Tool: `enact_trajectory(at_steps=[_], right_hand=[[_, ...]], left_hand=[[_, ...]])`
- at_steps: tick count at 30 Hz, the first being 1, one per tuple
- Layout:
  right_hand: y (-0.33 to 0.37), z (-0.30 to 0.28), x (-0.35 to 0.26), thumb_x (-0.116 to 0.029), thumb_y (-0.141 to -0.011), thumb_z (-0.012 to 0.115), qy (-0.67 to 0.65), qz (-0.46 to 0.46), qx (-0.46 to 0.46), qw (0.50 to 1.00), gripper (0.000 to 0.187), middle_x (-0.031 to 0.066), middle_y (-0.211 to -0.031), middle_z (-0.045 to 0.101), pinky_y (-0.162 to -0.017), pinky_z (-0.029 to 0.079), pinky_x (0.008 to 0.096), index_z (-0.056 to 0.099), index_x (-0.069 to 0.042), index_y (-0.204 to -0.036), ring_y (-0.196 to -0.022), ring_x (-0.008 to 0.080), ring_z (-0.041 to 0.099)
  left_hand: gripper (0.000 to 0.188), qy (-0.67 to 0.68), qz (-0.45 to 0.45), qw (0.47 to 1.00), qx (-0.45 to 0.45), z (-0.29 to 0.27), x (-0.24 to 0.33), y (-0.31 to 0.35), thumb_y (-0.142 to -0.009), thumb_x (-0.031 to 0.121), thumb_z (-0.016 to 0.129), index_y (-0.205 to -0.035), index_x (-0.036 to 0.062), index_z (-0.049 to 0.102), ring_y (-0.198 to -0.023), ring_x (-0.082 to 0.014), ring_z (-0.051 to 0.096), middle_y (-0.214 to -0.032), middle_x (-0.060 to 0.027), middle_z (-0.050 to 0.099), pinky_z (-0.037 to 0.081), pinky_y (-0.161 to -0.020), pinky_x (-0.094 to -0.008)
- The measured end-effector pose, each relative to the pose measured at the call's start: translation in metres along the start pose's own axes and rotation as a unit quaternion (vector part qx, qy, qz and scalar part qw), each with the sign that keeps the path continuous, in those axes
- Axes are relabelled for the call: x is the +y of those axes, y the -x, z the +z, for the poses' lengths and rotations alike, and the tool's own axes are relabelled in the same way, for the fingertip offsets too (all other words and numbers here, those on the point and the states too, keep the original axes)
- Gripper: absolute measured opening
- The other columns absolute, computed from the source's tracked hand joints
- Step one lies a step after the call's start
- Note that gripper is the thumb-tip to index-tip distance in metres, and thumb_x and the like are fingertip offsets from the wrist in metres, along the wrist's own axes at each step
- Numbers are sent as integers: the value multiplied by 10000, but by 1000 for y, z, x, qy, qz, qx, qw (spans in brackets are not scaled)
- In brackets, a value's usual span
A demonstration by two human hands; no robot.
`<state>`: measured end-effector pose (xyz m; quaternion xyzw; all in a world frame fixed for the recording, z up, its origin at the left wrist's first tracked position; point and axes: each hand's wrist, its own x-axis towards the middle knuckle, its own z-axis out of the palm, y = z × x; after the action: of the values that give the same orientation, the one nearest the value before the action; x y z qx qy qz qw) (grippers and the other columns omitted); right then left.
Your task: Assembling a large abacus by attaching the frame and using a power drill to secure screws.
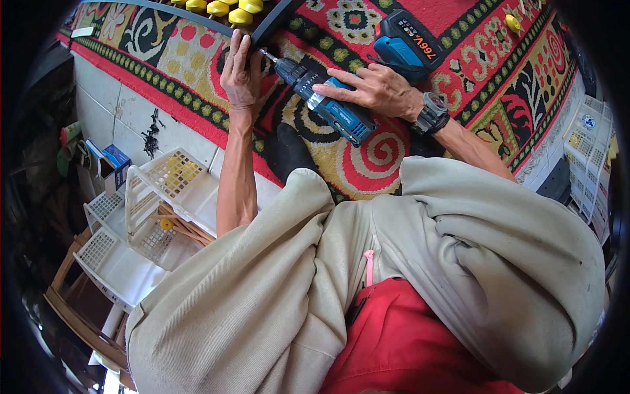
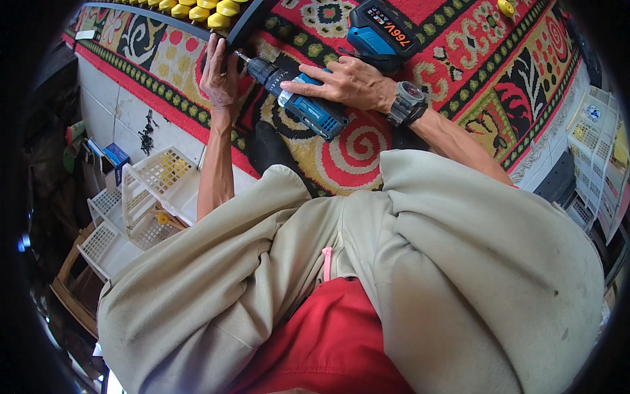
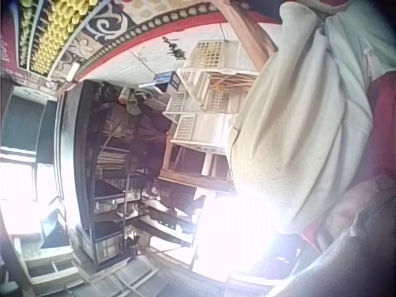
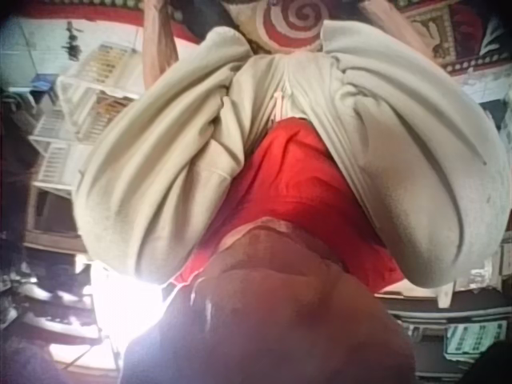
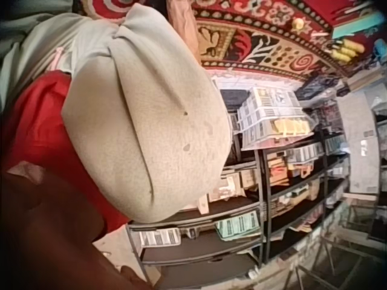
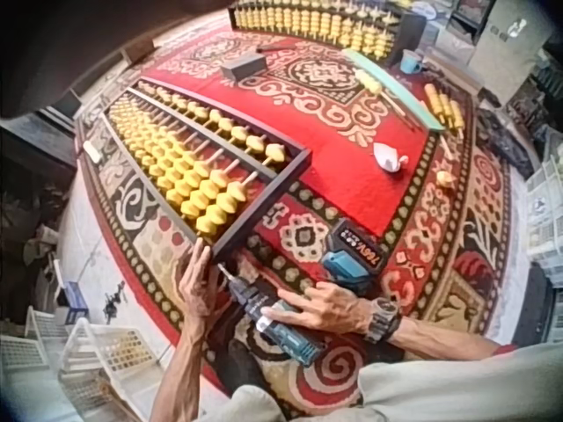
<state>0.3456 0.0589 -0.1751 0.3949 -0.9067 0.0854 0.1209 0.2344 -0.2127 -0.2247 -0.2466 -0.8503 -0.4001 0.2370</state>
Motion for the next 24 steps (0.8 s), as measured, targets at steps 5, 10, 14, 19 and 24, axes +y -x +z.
enact_trajectory(at_steps=[5, 10, 14, 19, 24], right_hand=[[-5, -3, -1, -211, -870, 614, -16, 8, -13, 1000, 642, 92, -1254, 624, -651, 527, 289, 409, -326, -1468, -707, 145, 639], [-9, -6, -4, -174, -880, 585, -26, 35, -26, 999, 667, 90, -1180, 638, -609, 539, 286, 361, -335, -1487, -707, 157, 657], [-11, -10, -4, -141, -856, 595, -54, 46, -55, 996, 692, 85, -1103, 657, -592, 529, 291, 371, -325, -1484, -722, 165, 656], [-12, -12, 0, -99, -863, 589, -56, 32, -43, 997, 711, 78, -973, 641, -588, 539, 296, 350, -322, -1494, -693, 178, 645], [-12, -8, 4, -108, -875, 560, -40, 17, -34, 998, 698, 56, -924, 623, -586, 531, 284, 339, -326, -1500, -672, 159, 626]], left_hand=[[434, 3, -8, 1000, -8, -2, -1, 0, -798, 10, 730, -1219, 48, 628, -1083, -308, 656, -1316, -176, 589, 543, -897, -354], [430, 0, -3, 1000, -10, -3, 3, -2, -809, 12, 719, -1228, 49, 625, -1103, -314, 645, -1317, -178, 587, 537, -909, -358], [426, -16, 5, 1000, -2, -4, 3, -1, -812, 24, 720, -1227, 53, 628, -1115, -312, 639, -1321, -164, 589, 525, -924, -354], [399, -27, 5, 1000, -10, -6, 4, -1, -817, 14, 718, -1206, 53, 638, -1119, -296, 638, -1311, -152, 599, 529, -918, -349], [392, -24, 5, 1000, -13, -8, 3, -2, -825, 2, 713, -1206, 53, 637, -1149, -284, 627, -1311, -147, 600, 525, -939, -345]])
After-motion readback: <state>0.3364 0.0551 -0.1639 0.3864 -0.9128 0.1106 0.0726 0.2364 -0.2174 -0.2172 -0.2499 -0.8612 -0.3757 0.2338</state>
